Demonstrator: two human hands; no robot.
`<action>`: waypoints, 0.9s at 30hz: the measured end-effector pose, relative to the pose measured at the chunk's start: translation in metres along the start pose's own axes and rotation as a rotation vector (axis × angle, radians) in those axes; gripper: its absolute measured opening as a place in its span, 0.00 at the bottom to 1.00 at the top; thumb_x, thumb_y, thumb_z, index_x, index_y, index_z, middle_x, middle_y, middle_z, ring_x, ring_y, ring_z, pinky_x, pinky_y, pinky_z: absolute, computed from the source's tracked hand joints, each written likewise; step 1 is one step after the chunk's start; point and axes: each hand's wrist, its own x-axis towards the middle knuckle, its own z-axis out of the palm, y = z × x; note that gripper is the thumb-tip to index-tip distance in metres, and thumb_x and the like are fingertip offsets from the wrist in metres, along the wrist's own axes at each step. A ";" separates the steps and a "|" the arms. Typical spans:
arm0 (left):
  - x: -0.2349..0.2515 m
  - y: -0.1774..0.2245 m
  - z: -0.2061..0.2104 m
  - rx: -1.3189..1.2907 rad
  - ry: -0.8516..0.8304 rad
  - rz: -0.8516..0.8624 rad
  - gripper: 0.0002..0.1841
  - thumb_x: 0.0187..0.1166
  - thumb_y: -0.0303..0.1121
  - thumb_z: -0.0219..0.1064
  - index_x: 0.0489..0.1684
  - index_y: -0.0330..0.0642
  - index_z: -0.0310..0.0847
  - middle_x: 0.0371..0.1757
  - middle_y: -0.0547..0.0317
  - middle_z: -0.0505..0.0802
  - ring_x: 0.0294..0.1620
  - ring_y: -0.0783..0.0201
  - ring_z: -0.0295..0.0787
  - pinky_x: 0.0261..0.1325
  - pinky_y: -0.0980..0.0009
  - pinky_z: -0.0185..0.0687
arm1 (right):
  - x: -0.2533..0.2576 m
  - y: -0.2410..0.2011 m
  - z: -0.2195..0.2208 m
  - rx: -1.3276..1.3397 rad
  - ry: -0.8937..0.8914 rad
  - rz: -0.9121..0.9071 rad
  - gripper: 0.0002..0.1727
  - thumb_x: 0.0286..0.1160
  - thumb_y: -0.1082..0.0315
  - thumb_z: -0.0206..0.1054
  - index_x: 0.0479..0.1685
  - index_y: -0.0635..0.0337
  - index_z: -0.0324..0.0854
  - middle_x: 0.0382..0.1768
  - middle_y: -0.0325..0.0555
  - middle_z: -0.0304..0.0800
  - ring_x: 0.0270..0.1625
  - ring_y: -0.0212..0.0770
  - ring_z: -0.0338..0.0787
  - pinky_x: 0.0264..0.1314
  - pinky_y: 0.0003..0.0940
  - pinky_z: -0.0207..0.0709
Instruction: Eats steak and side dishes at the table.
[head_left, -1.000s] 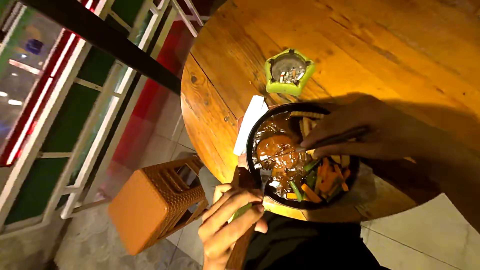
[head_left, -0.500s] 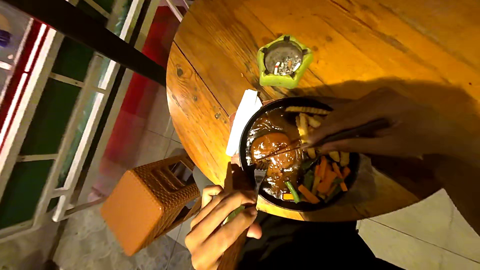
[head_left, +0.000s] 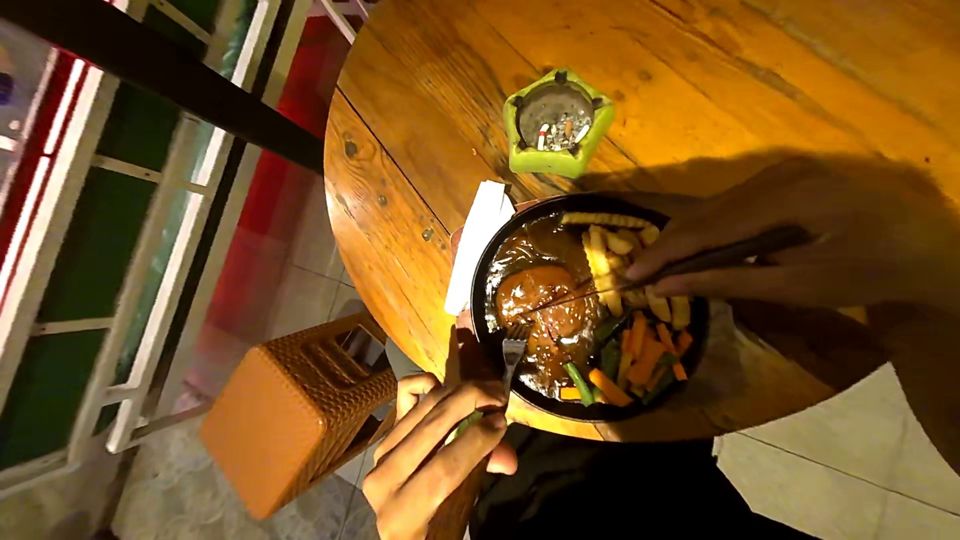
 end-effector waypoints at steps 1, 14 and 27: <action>0.000 0.001 0.001 0.002 0.005 0.001 0.08 0.78 0.44 0.74 0.45 0.54 0.91 0.50 0.64 0.97 0.51 0.65 0.94 0.62 0.62 0.80 | 0.002 0.000 0.005 0.013 0.014 -0.015 0.10 0.76 0.58 0.73 0.48 0.48 0.95 0.40 0.24 0.96 0.41 0.20 0.92 0.42 0.16 0.89; 0.002 -0.001 0.000 0.028 0.005 0.019 0.08 0.80 0.44 0.71 0.46 0.54 0.90 0.50 0.65 0.97 0.50 0.66 0.94 0.61 0.63 0.80 | -0.012 -0.002 -0.003 -0.021 0.024 0.006 0.09 0.75 0.58 0.72 0.47 0.46 0.95 0.38 0.22 0.94 0.36 0.18 0.89 0.35 0.15 0.86; 0.002 -0.001 0.005 0.027 0.031 0.031 0.07 0.81 0.43 0.71 0.44 0.53 0.91 0.50 0.65 0.98 0.50 0.67 0.93 0.61 0.64 0.80 | -0.015 -0.021 -0.006 -0.056 0.134 -0.021 0.10 0.75 0.57 0.72 0.47 0.46 0.95 0.34 0.22 0.94 0.31 0.19 0.89 0.28 0.17 0.87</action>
